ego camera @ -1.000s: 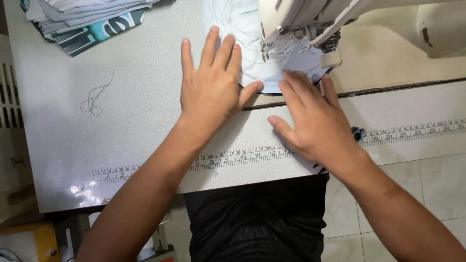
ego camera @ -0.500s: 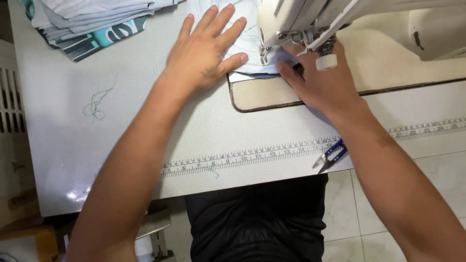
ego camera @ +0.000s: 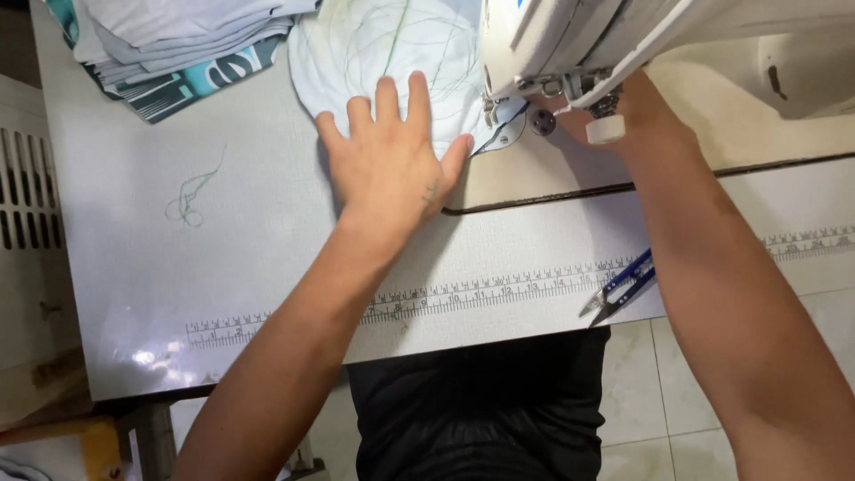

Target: Sewing concentric circular patterns onto fabric pieces using an industrial sewing machine and trimming threads with snips.

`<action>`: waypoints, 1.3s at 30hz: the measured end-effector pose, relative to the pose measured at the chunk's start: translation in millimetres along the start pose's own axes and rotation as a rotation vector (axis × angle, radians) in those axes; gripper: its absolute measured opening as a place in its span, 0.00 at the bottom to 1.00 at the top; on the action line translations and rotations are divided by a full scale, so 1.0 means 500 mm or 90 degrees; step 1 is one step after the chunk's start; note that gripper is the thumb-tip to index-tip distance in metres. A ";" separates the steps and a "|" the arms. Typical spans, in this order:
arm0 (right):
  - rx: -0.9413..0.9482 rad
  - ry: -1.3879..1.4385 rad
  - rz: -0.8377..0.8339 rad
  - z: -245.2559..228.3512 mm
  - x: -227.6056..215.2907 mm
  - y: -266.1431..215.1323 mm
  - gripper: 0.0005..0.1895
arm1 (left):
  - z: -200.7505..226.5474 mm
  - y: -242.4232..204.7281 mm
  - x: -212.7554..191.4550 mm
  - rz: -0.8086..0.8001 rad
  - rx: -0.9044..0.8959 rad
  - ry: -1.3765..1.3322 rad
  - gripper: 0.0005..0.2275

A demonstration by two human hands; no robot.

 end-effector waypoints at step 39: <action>-0.460 0.002 -0.051 0.038 0.078 0.034 0.19 | -0.106 0.043 0.026 -0.136 0.243 -0.112 0.45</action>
Point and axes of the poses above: each hand's wrist, its own y-axis towards the middle knuckle, its own x-axis out of the palm, z = x × y, the point moved 2 cm from there along y, towards the middle knuckle, and after that the axes turned 4 degrees about z, right-handed, at the moved point
